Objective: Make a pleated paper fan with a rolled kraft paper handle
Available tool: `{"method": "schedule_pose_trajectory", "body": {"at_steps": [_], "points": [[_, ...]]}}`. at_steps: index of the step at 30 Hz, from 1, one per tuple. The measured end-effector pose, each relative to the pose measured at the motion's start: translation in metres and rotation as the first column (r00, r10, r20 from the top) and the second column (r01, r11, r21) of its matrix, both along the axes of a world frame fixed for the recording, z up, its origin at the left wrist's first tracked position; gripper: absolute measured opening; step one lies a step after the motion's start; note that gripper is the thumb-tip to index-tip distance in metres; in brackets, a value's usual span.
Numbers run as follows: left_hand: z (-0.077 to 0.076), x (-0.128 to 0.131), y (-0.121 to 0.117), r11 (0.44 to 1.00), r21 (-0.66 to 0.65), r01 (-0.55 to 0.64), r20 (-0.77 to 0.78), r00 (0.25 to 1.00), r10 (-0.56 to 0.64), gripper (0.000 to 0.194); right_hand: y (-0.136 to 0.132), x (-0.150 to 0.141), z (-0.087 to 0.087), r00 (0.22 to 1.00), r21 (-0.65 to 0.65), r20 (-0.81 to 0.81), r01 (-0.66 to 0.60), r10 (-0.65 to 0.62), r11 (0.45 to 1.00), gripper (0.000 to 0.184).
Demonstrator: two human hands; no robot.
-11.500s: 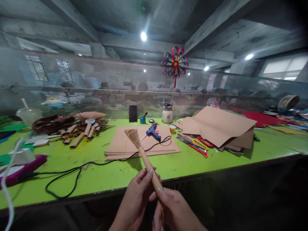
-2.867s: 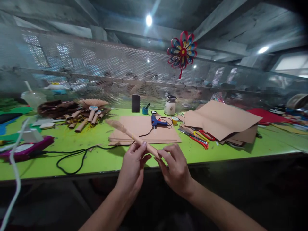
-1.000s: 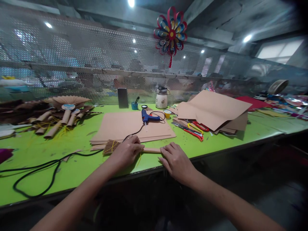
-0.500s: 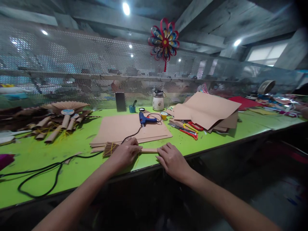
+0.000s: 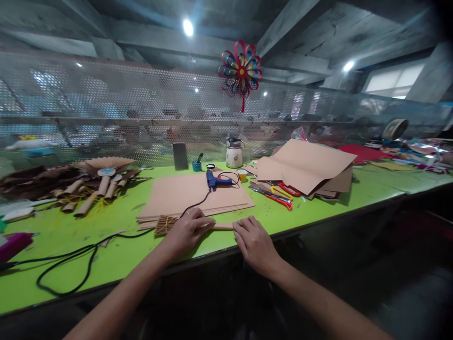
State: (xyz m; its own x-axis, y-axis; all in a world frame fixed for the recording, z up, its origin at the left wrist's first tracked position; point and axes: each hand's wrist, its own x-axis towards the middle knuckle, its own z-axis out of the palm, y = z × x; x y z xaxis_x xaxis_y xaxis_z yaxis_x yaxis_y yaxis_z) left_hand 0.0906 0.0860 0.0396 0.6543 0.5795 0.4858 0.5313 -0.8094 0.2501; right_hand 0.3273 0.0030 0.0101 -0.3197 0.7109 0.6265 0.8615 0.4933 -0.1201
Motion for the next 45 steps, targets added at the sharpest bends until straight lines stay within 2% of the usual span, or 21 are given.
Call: {"method": "schedule_pose_trajectory", "body": {"at_steps": [4,21,35,45], "points": [[-0.0012,0.0,0.0027,0.999,-0.003,0.034,0.013,0.999,-0.034,0.025,-0.0006,-0.001,0.0005,1.0,0.0,-0.019,0.011,-0.011,1.0,0.027],[-0.0013,-0.0021,0.0031,0.997,-0.081,-0.008,-0.011,1.0,0.008,0.025,-0.0022,-0.0036,-0.0008,0.999,-0.026,-0.038,0.033,-0.034,0.999,0.029],[-0.0004,-0.0013,0.0019,0.997,-0.082,-0.009,-0.005,1.0,0.009,0.028,-0.0026,-0.0051,-0.0012,0.995,0.033,-0.103,0.015,-0.011,0.999,0.033],[0.0008,-0.0007,0.0032,0.994,-0.103,-0.022,-0.029,0.999,0.019,0.025,-0.0012,-0.0031,0.0033,0.998,-0.037,-0.063,-0.005,0.002,0.999,0.025]]}}
